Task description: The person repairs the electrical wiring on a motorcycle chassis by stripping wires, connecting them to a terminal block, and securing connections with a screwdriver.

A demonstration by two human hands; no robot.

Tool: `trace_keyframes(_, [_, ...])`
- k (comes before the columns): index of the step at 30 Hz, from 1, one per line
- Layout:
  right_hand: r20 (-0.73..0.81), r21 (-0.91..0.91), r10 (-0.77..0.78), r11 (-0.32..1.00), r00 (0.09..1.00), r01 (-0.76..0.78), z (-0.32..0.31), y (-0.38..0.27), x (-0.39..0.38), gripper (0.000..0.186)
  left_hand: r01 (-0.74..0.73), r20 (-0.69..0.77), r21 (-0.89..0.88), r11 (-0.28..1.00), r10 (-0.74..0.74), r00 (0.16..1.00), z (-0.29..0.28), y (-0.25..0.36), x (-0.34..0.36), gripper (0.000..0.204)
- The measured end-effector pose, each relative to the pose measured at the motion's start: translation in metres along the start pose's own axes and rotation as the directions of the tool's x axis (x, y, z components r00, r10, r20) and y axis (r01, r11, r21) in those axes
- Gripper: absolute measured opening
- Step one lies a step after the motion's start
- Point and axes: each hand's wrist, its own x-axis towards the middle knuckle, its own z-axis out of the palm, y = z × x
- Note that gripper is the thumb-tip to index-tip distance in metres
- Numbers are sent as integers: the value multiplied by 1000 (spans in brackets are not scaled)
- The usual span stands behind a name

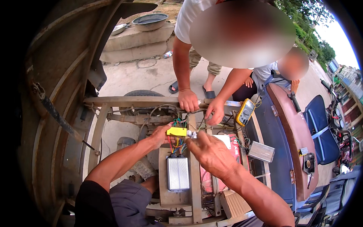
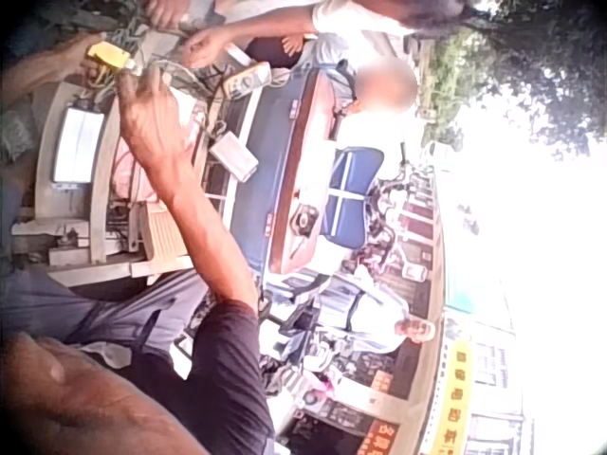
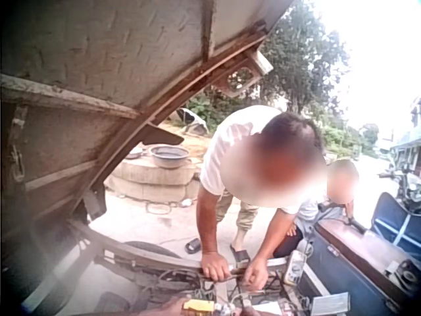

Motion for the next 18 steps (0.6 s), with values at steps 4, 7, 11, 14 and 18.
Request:
trace_keyframes(4, [-63, -27, -206, 978, 977, 205, -7, 6, 15, 42, -39, 100, -8, 999, 40, 994, 0, 0, -4, 30])
trace_keyframes(7, [-20, 0, -62, 998, 998, 62, -4, 8, 0, 47, -118, 128, 68, 991, 108, 986, -2, -4, -6, 28])
trace_keyframes(11, [-39, 143, 248, 960, 968, -240, 19, 4, -48, 48, -215, 165, 215, 952, 182, 969, -2, -4, -9, 34])
trace_keyframes(14, [-56, 306, 504, 830, 862, -466, 48, -12, -72, 35, -260, 170, 197, 945, 229, 959, -6, -14, -4, 40])
trace_keyframes(18, [-165, 445, 617, 743, 769, -501, 83, -20, -86, 29, -310, 123, 292, 905, 286, 950, -3, -17, 0, 39])
